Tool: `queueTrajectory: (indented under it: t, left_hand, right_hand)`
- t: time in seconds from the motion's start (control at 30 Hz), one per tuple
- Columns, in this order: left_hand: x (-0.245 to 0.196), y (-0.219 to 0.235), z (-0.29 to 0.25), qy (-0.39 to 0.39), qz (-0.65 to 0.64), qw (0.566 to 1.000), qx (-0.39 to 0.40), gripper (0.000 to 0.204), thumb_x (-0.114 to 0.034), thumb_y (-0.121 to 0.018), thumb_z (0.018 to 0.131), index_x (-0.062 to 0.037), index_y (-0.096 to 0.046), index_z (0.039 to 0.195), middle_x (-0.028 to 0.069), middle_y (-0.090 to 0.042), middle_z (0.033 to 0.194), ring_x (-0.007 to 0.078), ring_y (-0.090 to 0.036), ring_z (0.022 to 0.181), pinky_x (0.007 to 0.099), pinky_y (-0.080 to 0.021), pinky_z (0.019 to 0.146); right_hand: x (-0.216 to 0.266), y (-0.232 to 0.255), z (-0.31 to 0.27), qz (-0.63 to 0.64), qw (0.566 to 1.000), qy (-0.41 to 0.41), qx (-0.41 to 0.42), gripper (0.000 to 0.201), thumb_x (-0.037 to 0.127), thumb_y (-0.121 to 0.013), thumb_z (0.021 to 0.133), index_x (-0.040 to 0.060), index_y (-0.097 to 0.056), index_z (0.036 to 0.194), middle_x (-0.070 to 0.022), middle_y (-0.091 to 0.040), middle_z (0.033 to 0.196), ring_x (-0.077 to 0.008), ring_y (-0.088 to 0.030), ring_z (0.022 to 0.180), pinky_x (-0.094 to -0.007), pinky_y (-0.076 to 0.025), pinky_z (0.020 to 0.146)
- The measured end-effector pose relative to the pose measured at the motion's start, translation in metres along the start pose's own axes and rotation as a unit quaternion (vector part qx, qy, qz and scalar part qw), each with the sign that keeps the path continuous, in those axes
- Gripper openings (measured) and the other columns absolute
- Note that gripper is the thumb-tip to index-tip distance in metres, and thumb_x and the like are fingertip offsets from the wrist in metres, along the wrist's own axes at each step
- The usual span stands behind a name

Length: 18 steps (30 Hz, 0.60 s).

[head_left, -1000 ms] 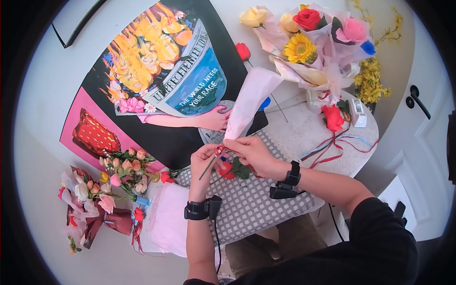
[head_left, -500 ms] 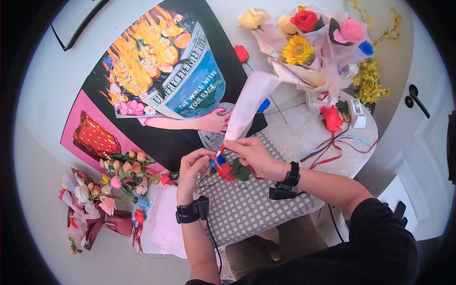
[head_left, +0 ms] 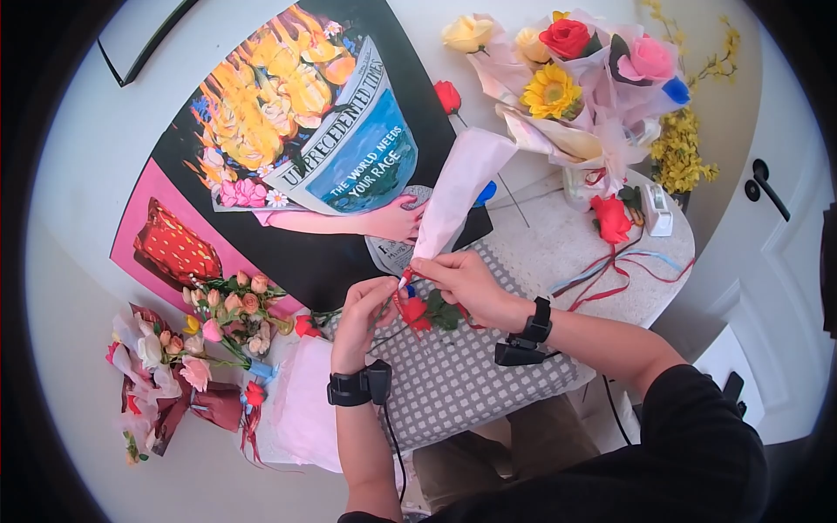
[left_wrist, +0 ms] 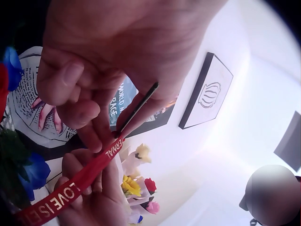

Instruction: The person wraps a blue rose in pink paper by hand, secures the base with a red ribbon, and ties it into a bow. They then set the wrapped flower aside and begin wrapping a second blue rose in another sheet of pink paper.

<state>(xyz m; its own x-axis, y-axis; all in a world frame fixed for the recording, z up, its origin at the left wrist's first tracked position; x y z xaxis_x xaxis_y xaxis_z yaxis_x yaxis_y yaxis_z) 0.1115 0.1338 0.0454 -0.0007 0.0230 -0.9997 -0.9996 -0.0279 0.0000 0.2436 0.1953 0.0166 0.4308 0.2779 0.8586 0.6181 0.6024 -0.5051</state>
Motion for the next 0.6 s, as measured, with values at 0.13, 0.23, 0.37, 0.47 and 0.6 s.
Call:
queueTrajectory:
  t: [0.13,0.23,0.37,0.47,0.6]
  left_hand:
    - [0.002,0.001,0.002,0.006,-0.013,1.0,-0.028,0.024,-0.021,-0.063,0.099,0.0004,-0.072,0.091,0.0004,-0.066,0.077,0.0024,-0.043,0.054,0.022,-0.027,0.047]
    - [0.0,0.006,0.005,-0.04,0.05,0.997,-0.053,0.022,-0.021,-0.062,0.1,-0.0014,-0.069,0.093,-0.0005,-0.064,0.073,0.0023,-0.046,0.053,0.0198,-0.026,0.046]
    - [-0.002,0.009,0.006,-0.05,0.087,0.993,-0.056,0.02,-0.019,-0.063,0.1,-0.0026,-0.07,0.091,-0.002,-0.064,0.073,0.0017,-0.047,0.054,0.0197,-0.027,0.047]
    - [-0.015,0.008,0.001,-0.083,0.133,0.985,-0.071,0.02,-0.018,-0.064,0.1,-0.0027,-0.071,0.088,-0.0025,-0.064,0.075,0.0012,-0.046,0.055,0.0196,-0.027,0.048]
    - [-0.035,0.01,-0.004,-0.165,0.166,0.965,-0.117,0.018,-0.01,-0.065,0.1,-0.0005,-0.069,0.085,-0.0046,-0.06,0.075,0.0006,-0.045,0.058,0.0205,-0.029,0.052]
  right_hand:
    - [0.001,-0.001,-0.001,-0.018,1.0,-0.001,0.011,0.029,0.027,-0.069,0.1,-0.0011,-0.077,0.101,0.0057,-0.062,0.073,0.0015,-0.042,0.057,-0.0208,-0.028,0.048]
    - [0.011,-0.003,-0.005,-0.051,0.998,0.028,-0.006,0.031,0.026,-0.07,0.1,-0.0035,-0.077,0.101,0.0029,-0.067,0.079,-0.0005,-0.052,0.069,-0.0214,-0.039,0.057]
    - [0.011,0.001,-0.003,-0.082,0.995,0.057,-0.015,0.032,0.026,-0.07,0.099,-0.0054,-0.078,0.101,0.0013,-0.07,0.081,-0.002,-0.055,0.076,-0.0229,-0.044,0.065]
    - [0.009,0.003,0.002,-0.12,0.988,0.09,-0.023,0.032,0.026,-0.07,0.099,-0.0056,-0.078,0.099,0.0017,-0.068,0.077,-0.0018,-0.053,0.072,-0.0233,-0.042,0.062]
    - [0.007,0.003,0.001,-0.175,0.979,0.1,-0.015,0.033,0.026,-0.07,0.098,-0.0058,-0.078,0.096,0.0014,-0.067,0.072,-0.0016,-0.051,0.067,-0.024,-0.04,0.058]
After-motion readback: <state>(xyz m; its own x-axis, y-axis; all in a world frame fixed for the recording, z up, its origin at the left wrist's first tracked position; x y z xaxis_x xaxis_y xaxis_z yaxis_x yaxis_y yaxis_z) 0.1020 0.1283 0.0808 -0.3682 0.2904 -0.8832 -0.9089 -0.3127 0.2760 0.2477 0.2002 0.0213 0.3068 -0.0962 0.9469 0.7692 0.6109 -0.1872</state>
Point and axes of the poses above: each hand's wrist, its own z-axis towards the middle knuckle, its own y-axis out of the back of the hand, x = y × z, the point moved 10 cm from there along z, towards the middle knuckle
